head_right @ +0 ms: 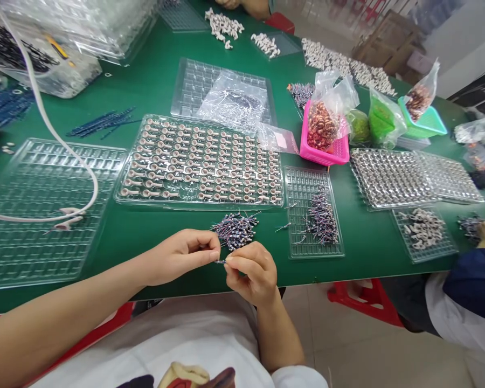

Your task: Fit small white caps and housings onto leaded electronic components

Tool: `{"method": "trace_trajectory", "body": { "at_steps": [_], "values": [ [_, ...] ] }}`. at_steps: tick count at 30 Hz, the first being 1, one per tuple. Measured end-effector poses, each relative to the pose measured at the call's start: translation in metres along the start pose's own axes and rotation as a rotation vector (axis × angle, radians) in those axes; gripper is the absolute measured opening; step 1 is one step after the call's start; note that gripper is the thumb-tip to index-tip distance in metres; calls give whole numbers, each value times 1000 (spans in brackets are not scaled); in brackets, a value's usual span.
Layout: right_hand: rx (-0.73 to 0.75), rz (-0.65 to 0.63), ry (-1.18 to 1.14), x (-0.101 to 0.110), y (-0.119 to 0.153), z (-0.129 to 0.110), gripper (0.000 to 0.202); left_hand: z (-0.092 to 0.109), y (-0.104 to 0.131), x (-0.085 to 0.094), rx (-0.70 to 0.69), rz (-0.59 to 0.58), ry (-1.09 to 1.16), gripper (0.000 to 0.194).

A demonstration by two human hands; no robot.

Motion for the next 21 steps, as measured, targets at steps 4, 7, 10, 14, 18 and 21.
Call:
{"method": "trace_trajectory", "body": {
  "at_steps": [4, 7, 10, 14, 18, 21],
  "values": [
    [-31, 59, -27, 6, 0, 3, 27, -1, -1, 3, 2, 30, 22, 17],
    [-67, 125, -36, 12, 0, 5, 26, -2, -1, 7, 4, 33, 25, 16],
    [-101, 169, -28, 16, 1, 7, 26, 1, 2, 17, -25, 92, -1, 19],
    [-84, 87, -45, 10, -1, 6, 25, 11, 7, 22, -123, 138, -156, 21],
    [-46, 6, -51, 2, -2, 4, 29, 21, 9, 6, -269, 56, -319, 16],
    [-38, 5, -24, 1, -3, 3, 28, 23, 10, 2, -313, 97, -325, 14]
  ]
}}
Point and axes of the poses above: each hand's wrist, its own y-axis away from the middle knuckle, its own x-axis out of the back of the hand, z = x × y, the point moved 7 cm from there along -y, towards the middle knuckle, and after that the axes turned 6 degrees about -y, right-handed, at the moved point
